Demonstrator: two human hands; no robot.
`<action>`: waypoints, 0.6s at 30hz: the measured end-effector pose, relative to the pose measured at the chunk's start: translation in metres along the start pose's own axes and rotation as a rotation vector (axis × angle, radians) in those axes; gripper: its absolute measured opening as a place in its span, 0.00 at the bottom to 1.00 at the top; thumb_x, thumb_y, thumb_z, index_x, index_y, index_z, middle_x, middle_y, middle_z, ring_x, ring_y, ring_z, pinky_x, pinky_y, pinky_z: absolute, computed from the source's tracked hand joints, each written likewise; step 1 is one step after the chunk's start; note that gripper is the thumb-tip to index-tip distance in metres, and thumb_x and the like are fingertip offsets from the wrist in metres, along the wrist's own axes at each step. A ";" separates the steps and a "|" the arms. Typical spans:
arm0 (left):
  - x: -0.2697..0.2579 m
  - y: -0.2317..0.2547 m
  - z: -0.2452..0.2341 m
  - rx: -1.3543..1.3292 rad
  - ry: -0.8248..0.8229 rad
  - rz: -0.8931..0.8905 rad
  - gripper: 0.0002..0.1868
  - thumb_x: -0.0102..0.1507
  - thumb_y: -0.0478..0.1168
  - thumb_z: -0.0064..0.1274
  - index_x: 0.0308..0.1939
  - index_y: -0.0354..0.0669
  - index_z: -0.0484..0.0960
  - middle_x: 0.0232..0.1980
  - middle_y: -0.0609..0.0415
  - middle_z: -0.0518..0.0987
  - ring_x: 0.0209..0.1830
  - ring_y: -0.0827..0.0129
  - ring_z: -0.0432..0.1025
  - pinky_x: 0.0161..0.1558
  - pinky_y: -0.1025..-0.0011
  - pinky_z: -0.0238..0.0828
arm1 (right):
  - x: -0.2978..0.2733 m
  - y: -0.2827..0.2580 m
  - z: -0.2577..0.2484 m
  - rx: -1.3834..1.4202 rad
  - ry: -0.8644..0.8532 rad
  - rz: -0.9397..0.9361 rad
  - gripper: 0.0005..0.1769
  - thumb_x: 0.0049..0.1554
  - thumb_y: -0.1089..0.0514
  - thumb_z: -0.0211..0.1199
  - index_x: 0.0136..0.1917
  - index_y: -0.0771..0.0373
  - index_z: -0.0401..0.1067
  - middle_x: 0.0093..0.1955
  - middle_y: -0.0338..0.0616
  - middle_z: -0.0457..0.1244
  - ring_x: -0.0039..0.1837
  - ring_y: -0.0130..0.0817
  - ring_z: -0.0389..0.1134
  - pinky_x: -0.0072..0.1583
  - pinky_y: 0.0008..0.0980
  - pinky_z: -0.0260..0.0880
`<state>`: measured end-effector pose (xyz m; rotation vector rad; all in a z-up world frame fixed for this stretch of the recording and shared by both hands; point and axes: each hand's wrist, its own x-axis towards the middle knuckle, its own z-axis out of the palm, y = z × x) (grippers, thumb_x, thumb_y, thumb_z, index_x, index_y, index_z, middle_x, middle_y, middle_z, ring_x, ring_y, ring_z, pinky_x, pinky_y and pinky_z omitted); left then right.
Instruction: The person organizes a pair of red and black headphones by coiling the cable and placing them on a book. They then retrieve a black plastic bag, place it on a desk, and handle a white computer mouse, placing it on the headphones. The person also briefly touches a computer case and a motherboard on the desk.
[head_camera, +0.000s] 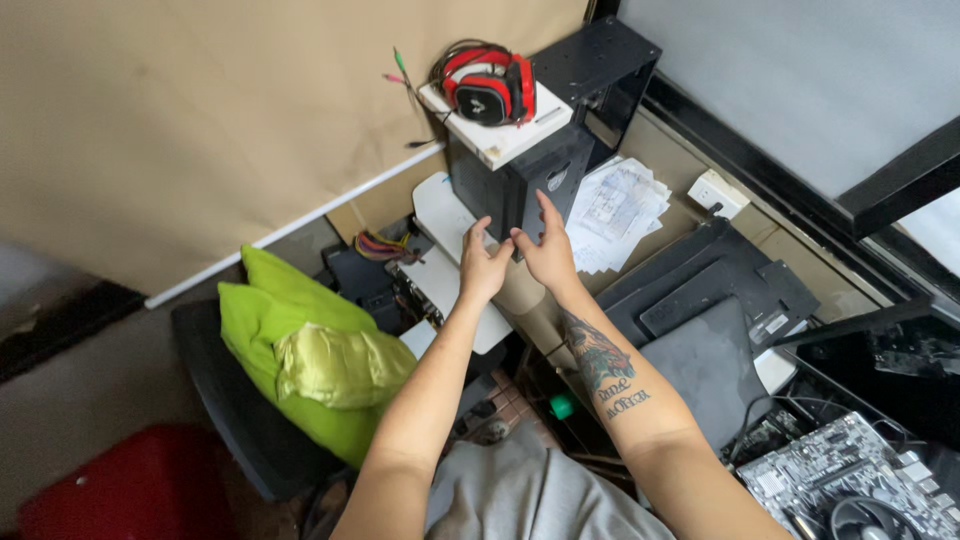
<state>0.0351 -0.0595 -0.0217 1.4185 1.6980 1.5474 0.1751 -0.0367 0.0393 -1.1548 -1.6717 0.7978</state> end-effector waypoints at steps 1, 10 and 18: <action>-0.011 0.001 0.000 0.004 0.000 -0.007 0.35 0.61 0.45 0.63 0.69 0.39 0.69 0.69 0.37 0.69 0.69 0.48 0.67 0.66 0.59 0.66 | -0.009 0.003 -0.004 0.002 -0.012 -0.001 0.45 0.54 0.55 0.69 0.80 0.57 0.54 0.76 0.57 0.56 0.72 0.48 0.62 0.61 0.39 0.68; -0.130 0.036 0.014 0.005 -0.123 -0.177 0.35 0.61 0.48 0.61 0.69 0.43 0.69 0.69 0.43 0.70 0.68 0.52 0.68 0.58 0.61 0.70 | -0.108 0.031 -0.064 0.007 -0.126 0.079 0.43 0.55 0.55 0.69 0.79 0.57 0.55 0.76 0.55 0.58 0.75 0.48 0.61 0.65 0.40 0.67; -0.224 0.039 0.041 -0.014 -0.158 -0.232 0.33 0.61 0.46 0.62 0.68 0.43 0.70 0.69 0.45 0.71 0.67 0.55 0.70 0.56 0.63 0.72 | -0.197 0.052 -0.109 0.156 -0.186 0.171 0.37 0.58 0.60 0.66 0.77 0.59 0.56 0.76 0.53 0.58 0.77 0.44 0.58 0.65 0.37 0.66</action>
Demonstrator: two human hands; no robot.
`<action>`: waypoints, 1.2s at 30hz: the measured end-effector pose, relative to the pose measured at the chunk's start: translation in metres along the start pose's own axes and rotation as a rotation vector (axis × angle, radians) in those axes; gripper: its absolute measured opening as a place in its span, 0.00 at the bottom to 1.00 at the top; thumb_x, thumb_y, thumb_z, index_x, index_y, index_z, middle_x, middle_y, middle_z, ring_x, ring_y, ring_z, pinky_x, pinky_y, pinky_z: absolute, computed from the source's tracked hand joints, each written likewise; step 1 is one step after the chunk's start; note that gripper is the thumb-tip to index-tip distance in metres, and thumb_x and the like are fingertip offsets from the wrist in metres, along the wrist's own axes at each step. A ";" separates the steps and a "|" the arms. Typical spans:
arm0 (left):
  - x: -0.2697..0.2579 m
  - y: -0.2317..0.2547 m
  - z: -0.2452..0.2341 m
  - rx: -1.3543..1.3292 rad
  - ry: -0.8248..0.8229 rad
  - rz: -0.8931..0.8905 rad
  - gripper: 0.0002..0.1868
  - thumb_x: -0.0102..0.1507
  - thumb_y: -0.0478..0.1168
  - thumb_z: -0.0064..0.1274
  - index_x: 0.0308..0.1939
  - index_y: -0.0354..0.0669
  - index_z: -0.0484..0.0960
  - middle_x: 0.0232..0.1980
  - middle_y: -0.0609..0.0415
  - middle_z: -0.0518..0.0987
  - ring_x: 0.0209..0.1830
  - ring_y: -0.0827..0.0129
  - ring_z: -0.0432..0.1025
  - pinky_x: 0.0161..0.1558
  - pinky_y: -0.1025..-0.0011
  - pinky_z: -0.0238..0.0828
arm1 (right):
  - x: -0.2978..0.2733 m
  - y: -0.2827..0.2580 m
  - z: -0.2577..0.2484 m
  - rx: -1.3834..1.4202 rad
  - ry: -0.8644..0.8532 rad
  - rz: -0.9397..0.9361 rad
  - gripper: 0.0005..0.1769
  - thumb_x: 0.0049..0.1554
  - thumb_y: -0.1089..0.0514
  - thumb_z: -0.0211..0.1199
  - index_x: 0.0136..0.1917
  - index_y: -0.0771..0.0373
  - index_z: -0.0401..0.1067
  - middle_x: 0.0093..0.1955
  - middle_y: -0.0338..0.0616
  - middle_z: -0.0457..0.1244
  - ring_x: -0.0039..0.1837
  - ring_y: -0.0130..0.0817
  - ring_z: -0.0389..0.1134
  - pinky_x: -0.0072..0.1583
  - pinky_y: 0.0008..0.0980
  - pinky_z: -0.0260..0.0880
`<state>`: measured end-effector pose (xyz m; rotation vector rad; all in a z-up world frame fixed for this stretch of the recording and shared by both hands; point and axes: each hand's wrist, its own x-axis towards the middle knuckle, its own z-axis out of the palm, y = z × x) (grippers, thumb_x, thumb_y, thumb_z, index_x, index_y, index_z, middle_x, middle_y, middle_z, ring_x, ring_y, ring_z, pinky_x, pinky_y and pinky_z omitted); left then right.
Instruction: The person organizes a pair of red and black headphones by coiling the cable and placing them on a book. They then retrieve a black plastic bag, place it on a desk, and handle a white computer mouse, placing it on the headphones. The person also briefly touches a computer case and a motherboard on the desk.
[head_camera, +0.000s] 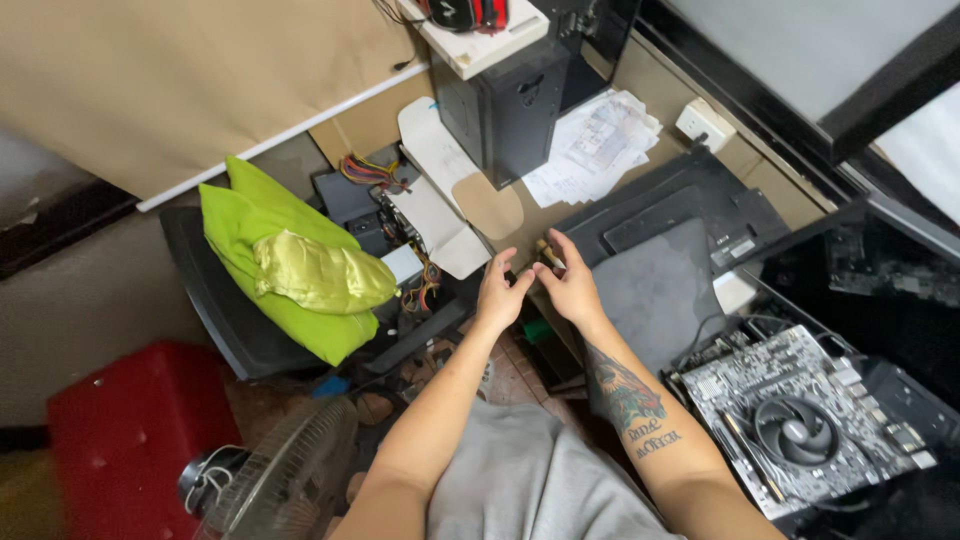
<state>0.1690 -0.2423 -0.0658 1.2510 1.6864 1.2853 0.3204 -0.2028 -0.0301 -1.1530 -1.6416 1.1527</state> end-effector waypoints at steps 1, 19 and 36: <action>-0.008 -0.001 0.005 -0.011 -0.012 0.001 0.33 0.61 0.46 0.62 0.68 0.43 0.70 0.69 0.45 0.71 0.67 0.55 0.70 0.56 0.63 0.72 | -0.010 0.005 -0.003 0.018 0.011 0.006 0.37 0.58 0.61 0.66 0.77 0.59 0.57 0.75 0.54 0.59 0.76 0.43 0.59 0.65 0.36 0.67; -0.076 0.019 0.052 -0.056 -0.289 0.067 0.31 0.62 0.43 0.61 0.68 0.44 0.69 0.69 0.45 0.70 0.68 0.56 0.68 0.58 0.62 0.71 | -0.115 0.028 -0.055 0.029 0.239 0.129 0.34 0.57 0.60 0.67 0.75 0.58 0.61 0.70 0.49 0.63 0.69 0.37 0.66 0.62 0.34 0.70; -0.147 0.061 0.084 -0.069 -0.789 0.231 0.31 0.62 0.43 0.60 0.68 0.44 0.70 0.69 0.46 0.71 0.68 0.56 0.69 0.60 0.61 0.70 | -0.253 -0.005 -0.070 -0.019 0.740 0.289 0.35 0.57 0.61 0.67 0.75 0.58 0.60 0.71 0.48 0.63 0.70 0.37 0.66 0.61 0.35 0.70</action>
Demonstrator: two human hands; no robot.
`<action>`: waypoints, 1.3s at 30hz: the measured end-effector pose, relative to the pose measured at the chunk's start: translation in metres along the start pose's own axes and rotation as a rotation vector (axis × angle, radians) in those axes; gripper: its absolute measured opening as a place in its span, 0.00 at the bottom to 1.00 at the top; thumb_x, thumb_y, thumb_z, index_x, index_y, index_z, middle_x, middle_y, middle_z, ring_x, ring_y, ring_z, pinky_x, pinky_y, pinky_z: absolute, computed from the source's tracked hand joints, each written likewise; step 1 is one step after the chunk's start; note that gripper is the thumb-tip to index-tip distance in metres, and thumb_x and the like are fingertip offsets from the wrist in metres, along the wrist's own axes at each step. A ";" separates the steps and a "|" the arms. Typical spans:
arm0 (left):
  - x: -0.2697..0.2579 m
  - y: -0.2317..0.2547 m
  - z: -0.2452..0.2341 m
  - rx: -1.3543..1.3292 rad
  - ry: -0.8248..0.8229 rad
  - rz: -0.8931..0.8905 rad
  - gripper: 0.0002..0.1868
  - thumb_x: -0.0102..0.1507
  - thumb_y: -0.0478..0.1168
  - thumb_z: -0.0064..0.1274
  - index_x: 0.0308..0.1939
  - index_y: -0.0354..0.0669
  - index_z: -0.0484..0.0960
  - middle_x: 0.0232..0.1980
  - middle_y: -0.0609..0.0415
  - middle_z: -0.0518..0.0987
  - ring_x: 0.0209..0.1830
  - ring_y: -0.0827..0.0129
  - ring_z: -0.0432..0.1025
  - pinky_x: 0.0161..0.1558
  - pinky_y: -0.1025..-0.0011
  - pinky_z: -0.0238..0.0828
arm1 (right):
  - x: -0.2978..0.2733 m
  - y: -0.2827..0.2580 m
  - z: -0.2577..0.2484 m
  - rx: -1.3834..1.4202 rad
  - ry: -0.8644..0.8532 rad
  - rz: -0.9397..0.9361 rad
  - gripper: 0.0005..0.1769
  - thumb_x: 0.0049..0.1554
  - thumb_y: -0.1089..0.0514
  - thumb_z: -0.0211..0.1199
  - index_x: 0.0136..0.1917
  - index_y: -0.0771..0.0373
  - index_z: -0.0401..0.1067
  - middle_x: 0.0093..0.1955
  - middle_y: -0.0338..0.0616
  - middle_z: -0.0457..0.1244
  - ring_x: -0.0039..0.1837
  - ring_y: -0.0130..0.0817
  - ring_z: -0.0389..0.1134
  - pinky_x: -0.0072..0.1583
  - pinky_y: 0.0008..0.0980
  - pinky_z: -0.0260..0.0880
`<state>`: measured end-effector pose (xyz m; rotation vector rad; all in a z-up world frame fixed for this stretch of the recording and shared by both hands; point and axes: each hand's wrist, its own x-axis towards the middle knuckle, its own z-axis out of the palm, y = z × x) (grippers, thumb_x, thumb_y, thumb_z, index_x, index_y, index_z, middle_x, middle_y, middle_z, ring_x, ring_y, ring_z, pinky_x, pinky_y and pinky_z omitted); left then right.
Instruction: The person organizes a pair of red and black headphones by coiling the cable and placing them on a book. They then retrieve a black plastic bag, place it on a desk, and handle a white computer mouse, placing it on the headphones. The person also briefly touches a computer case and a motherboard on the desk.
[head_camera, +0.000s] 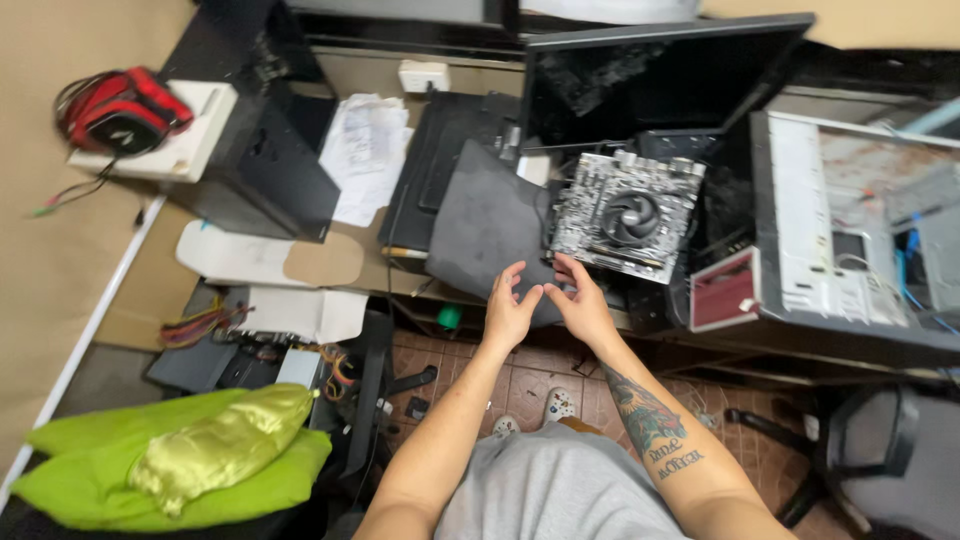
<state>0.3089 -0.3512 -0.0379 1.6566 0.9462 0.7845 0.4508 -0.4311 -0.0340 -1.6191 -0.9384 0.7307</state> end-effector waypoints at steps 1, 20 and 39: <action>-0.001 0.003 0.007 -0.015 -0.028 0.011 0.31 0.62 0.43 0.60 0.68 0.43 0.70 0.69 0.46 0.71 0.68 0.56 0.68 0.60 0.61 0.70 | -0.005 -0.003 -0.009 0.006 0.029 -0.001 0.35 0.57 0.61 0.67 0.75 0.58 0.60 0.71 0.49 0.63 0.70 0.37 0.66 0.61 0.35 0.70; -0.047 0.197 0.138 -0.226 -0.246 0.495 0.30 0.67 0.41 0.57 0.71 0.39 0.69 0.75 0.46 0.68 0.74 0.59 0.66 0.67 0.63 0.67 | -0.091 -0.111 -0.187 0.064 0.382 -0.412 0.30 0.59 0.70 0.60 0.74 0.66 0.62 0.73 0.50 0.61 0.74 0.38 0.64 0.67 0.34 0.70; -0.082 0.256 0.317 0.392 -0.185 0.820 0.33 0.61 0.50 0.63 0.66 0.42 0.72 0.72 0.42 0.69 0.77 0.42 0.60 0.75 0.49 0.55 | -0.160 -0.026 -0.413 -0.454 0.813 -0.343 0.29 0.57 0.61 0.70 0.70 0.66 0.68 0.74 0.57 0.60 0.76 0.51 0.60 0.75 0.42 0.58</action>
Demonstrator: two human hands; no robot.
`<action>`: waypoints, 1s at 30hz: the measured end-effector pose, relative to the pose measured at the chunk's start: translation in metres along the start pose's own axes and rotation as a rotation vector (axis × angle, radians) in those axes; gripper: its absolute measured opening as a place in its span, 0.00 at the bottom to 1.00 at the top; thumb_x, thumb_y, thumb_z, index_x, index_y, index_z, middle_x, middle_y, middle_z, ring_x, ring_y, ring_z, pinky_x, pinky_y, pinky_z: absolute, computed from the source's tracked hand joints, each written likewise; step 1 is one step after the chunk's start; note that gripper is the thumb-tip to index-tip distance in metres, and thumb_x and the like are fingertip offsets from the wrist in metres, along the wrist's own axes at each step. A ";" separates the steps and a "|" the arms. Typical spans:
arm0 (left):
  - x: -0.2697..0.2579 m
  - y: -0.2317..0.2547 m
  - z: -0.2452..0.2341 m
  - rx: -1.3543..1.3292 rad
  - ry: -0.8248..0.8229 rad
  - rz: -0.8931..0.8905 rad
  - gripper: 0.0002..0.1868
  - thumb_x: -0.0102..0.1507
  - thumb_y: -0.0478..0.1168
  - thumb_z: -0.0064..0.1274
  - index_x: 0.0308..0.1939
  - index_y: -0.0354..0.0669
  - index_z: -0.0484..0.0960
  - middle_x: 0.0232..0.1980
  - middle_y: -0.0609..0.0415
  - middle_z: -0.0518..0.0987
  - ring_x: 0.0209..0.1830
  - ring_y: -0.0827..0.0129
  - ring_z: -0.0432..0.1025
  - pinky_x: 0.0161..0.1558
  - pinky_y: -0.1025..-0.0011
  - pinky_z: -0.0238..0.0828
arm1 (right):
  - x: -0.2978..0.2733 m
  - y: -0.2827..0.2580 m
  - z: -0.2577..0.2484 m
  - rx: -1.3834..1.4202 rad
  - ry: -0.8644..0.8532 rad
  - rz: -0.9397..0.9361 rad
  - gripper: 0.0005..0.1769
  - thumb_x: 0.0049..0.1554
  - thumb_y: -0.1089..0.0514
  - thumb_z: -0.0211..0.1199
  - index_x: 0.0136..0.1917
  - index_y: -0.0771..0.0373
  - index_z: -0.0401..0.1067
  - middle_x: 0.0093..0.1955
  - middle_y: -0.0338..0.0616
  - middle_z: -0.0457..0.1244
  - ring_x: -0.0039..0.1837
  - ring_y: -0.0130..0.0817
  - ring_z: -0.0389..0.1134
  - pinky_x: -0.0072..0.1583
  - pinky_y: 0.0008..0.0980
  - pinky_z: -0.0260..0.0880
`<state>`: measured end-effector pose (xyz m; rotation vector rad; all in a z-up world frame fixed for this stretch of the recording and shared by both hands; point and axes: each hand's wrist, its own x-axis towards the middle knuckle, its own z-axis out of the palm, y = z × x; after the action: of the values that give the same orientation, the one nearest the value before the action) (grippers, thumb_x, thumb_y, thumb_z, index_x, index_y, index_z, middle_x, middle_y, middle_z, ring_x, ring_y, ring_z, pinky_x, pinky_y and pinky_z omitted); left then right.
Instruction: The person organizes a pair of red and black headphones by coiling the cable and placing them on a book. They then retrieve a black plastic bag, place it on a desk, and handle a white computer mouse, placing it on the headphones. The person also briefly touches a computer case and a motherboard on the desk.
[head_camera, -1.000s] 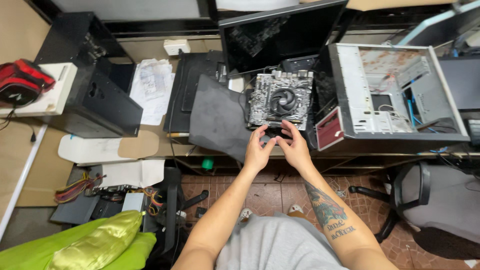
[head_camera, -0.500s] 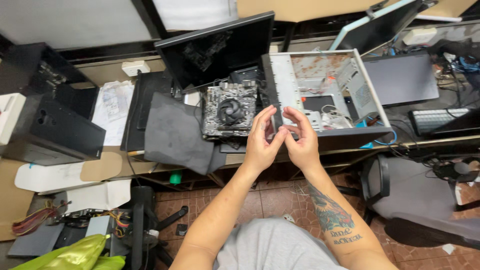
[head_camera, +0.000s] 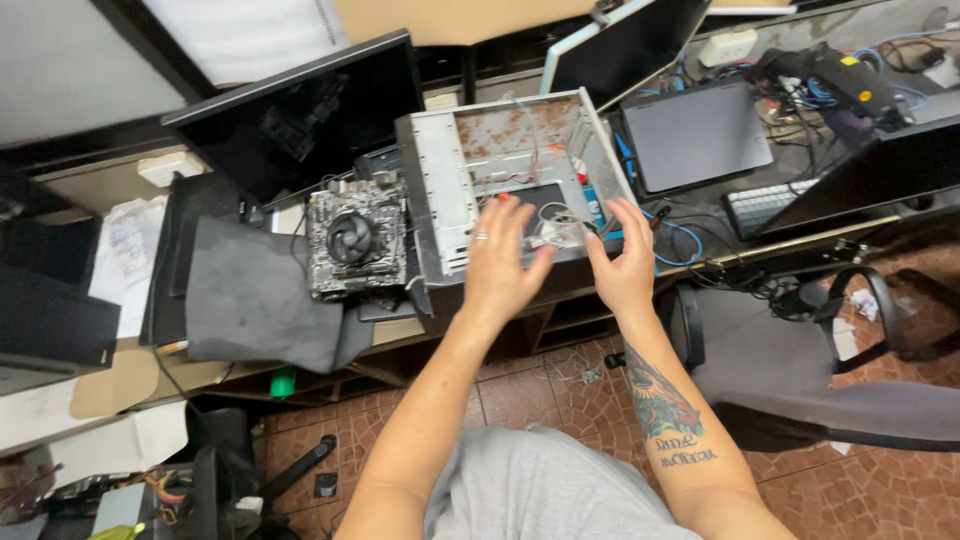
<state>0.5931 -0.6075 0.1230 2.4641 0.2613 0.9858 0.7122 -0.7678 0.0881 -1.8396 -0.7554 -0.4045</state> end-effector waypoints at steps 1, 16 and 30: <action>0.005 -0.004 0.000 0.040 0.034 -0.038 0.34 0.62 0.50 0.63 0.68 0.41 0.71 0.73 0.40 0.68 0.77 0.41 0.58 0.75 0.48 0.53 | 0.002 0.013 -0.005 -0.024 0.013 0.004 0.31 0.57 0.60 0.70 0.72 0.66 0.66 0.75 0.59 0.58 0.77 0.52 0.58 0.76 0.43 0.56; -0.038 -0.059 -0.031 0.049 0.116 -0.504 0.50 0.58 0.52 0.65 0.74 0.28 0.58 0.75 0.33 0.62 0.75 0.43 0.60 0.69 0.58 0.59 | -0.026 0.093 0.006 0.253 0.008 0.385 0.45 0.60 0.49 0.69 0.80 0.67 0.51 0.74 0.60 0.60 0.74 0.45 0.62 0.74 0.38 0.59; -0.069 -0.129 0.003 -0.879 0.205 -0.621 0.41 0.65 0.42 0.58 0.75 0.26 0.56 0.69 0.41 0.73 0.64 0.67 0.70 0.63 0.73 0.66 | -0.024 0.013 0.022 -0.246 0.115 -0.042 0.47 0.57 0.45 0.73 0.80 0.64 0.55 0.83 0.62 0.47 0.85 0.64 0.44 0.80 0.63 0.40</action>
<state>0.5447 -0.5193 0.0162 1.3628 0.4939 0.8211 0.7015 -0.7583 0.0561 -2.0118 -0.6899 -0.6483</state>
